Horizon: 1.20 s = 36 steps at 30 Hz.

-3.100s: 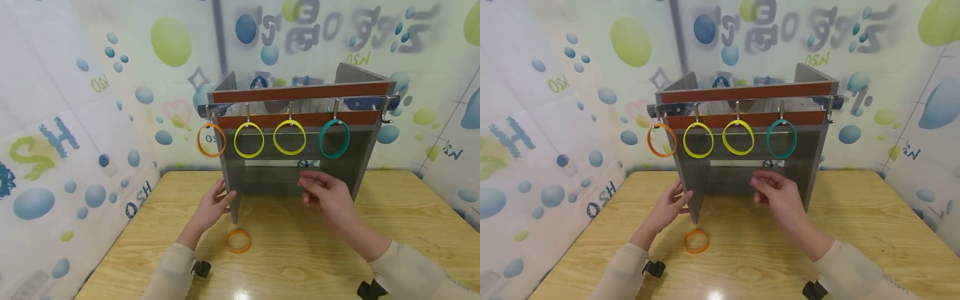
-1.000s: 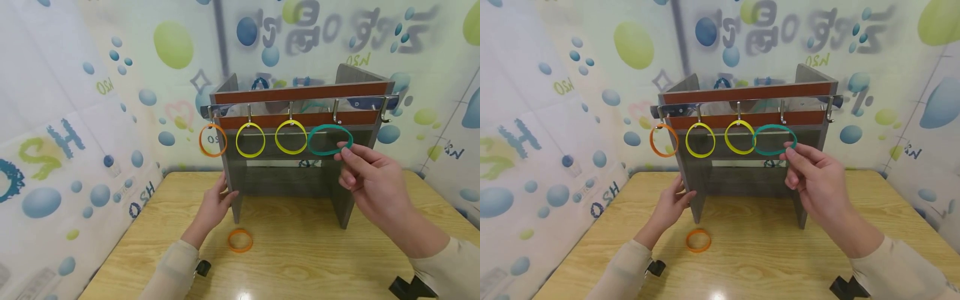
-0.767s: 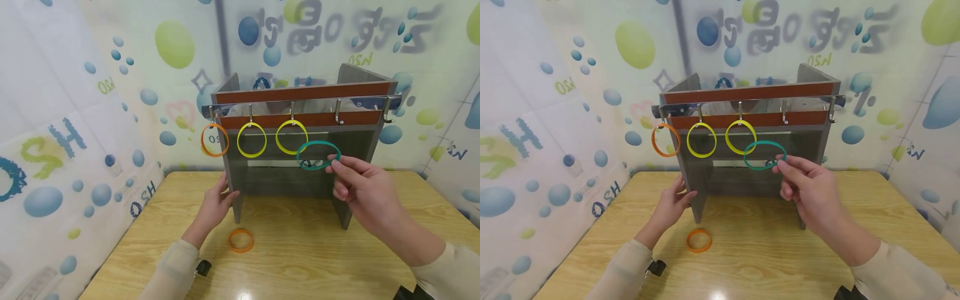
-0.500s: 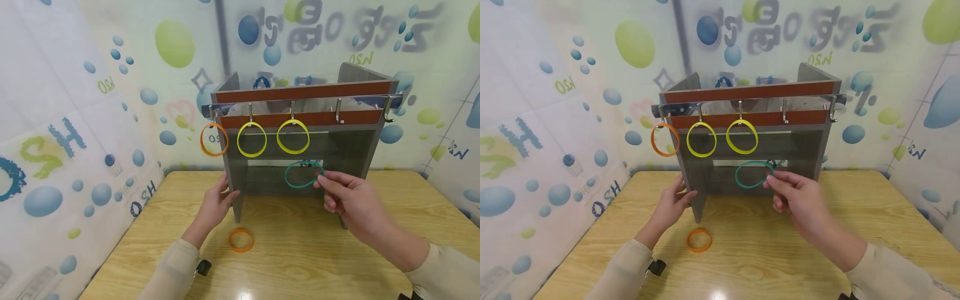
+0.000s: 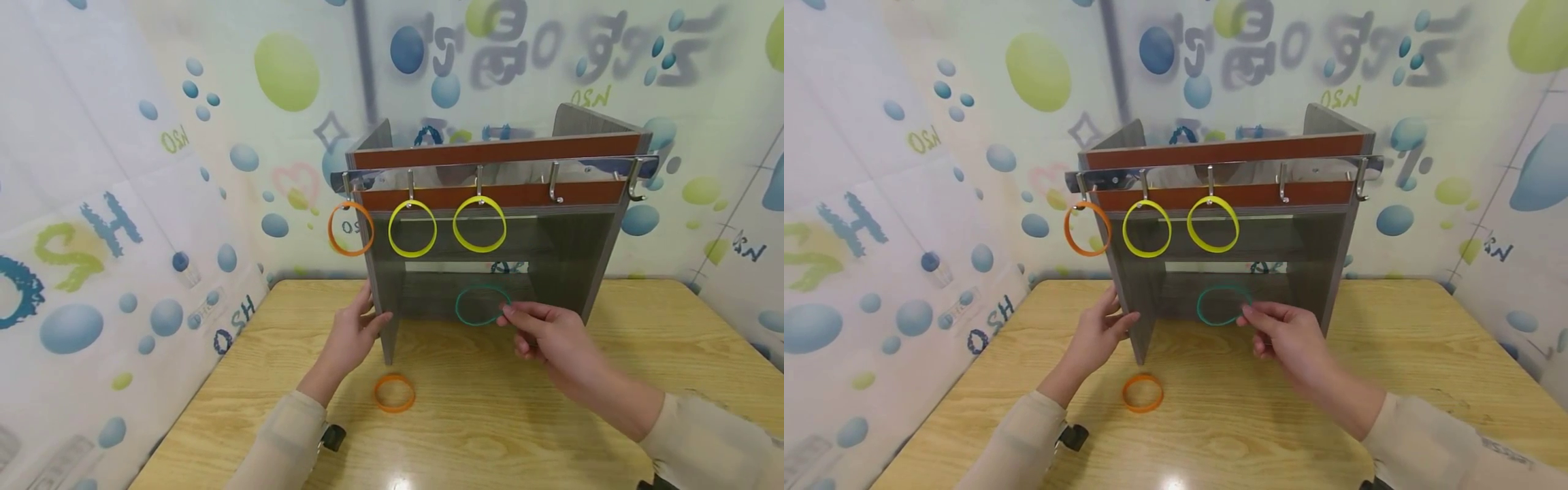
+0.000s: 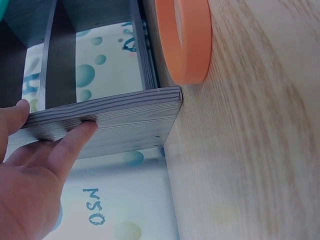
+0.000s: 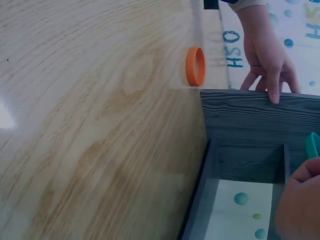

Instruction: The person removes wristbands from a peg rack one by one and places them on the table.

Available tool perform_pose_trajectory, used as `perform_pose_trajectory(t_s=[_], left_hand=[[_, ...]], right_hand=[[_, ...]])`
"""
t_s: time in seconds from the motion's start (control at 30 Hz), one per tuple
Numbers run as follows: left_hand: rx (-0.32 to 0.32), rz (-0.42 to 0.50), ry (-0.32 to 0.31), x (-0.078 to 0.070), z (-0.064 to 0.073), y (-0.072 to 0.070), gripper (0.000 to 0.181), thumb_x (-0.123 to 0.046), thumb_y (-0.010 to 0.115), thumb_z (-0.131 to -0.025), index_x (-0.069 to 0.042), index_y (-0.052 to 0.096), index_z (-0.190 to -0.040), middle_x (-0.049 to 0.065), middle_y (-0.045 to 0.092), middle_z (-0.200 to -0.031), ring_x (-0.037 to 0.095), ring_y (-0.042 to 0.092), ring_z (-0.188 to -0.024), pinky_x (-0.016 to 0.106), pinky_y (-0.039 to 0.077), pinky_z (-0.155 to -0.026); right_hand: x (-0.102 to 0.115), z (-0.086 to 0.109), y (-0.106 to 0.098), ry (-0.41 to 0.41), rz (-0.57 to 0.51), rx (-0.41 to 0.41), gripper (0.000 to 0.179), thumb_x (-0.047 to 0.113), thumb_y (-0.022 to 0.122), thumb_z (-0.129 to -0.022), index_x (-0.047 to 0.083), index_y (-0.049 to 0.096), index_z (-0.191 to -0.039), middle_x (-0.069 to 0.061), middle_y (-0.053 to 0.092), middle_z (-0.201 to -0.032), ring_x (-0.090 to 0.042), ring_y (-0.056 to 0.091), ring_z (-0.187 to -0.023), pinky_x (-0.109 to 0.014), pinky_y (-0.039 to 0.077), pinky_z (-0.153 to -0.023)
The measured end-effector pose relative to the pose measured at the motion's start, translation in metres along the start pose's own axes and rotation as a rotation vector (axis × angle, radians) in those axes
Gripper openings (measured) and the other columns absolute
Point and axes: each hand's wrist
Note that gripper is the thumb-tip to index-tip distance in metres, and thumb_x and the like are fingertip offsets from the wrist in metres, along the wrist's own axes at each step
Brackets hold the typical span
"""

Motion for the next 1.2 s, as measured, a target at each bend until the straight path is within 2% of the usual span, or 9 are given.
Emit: perform_pose_trajectory(t_s=[0.17, 0.47, 0.7, 0.9, 1.03, 1.2], left_hand=[[0.007, 0.004, 0.000, 0.000, 0.000, 0.000, 0.081, -0.008, 0.068, -0.105, -0.036, 0.029, -0.169, 0.018, 0.057, -0.157, 0.045, 0.070, -0.124, 0.040, 0.068, -0.087], [0.017, 0.002, 0.014, 0.001, 0.001, -0.001, 0.081, -0.010, 0.067, -0.106, -0.042, 0.027, -0.169, 0.018, 0.059, -0.155, 0.044, 0.072, -0.122, 0.039, 0.068, -0.085], [0.016, -0.001, 0.017, 0.001, 0.001, 0.000, 0.081, -0.010, 0.067, -0.106, -0.040, 0.027, -0.169, 0.018, 0.060, -0.155, 0.044, 0.071, -0.122, 0.038, 0.068, -0.085], [0.009, -0.005, 0.027, 0.001, 0.002, 0.000, 0.081, -0.009, 0.067, -0.105, -0.037, 0.027, -0.170, 0.018, 0.060, -0.154, 0.044, 0.072, -0.122, 0.037, 0.068, -0.084], [0.006, -0.006, 0.026, 0.001, 0.002, 0.000, 0.080, -0.008, 0.067, -0.105, -0.038, 0.028, -0.169, 0.018, 0.061, -0.153, 0.044, 0.072, -0.122, 0.037, 0.068, -0.085], [0.004, 0.002, 0.029, 0.001, 0.002, 0.000, 0.080, -0.008, 0.067, -0.105, -0.038, 0.029, -0.169, 0.017, 0.060, -0.154, 0.044, 0.072, -0.121, 0.039, 0.068, -0.085]], right_hand=[[-0.009, -0.002, 0.005, 0.015, 0.032, 0.009, 0.052, 0.032, 0.064, -0.109, -0.005, 0.055, -0.144, 0.013, 0.075, -0.098, -0.007, 0.051, -0.065, -0.023, 0.047, -0.063], [-0.030, -0.006, 0.013, 0.077, 0.083, 0.003, 0.048, 0.031, 0.065, -0.109, -0.004, 0.061, -0.140, 0.012, 0.074, -0.094, -0.008, 0.051, -0.064, -0.025, 0.047, -0.065], [-0.048, -0.008, 0.019, 0.084, 0.152, 0.018, 0.046, 0.030, 0.061, -0.110, -0.006, 0.061, -0.139, 0.007, 0.072, -0.099, -0.009, 0.051, -0.064, -0.026, 0.051, -0.066], [-0.060, -0.005, 0.027, 0.102, 0.171, 0.031, 0.044, 0.026, 0.061, -0.110, -0.009, 0.061, -0.137, 0.003, 0.073, -0.099, -0.008, 0.051, -0.062, -0.022, 0.049, -0.060], [-0.067, -0.003, 0.031, 0.113, 0.172, 0.044, 0.039, 0.023, 0.062, -0.109, -0.010, 0.065, -0.131, 0.000, 0.075, -0.098, -0.007, 0.051, -0.062, -0.018, 0.049, -0.058], [-0.076, -0.001, 0.035, 0.134, 0.203, 0.096, 0.038, 0.022, 0.063, -0.108, -0.011, 0.068, -0.126, -0.001, 0.075, -0.095, -0.007, 0.052, -0.062, -0.016, 0.049, -0.055]])
Point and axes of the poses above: each hand's wrist, its own z-axis away from the middle knuckle, its own y-axis out of the palm, x = y × z
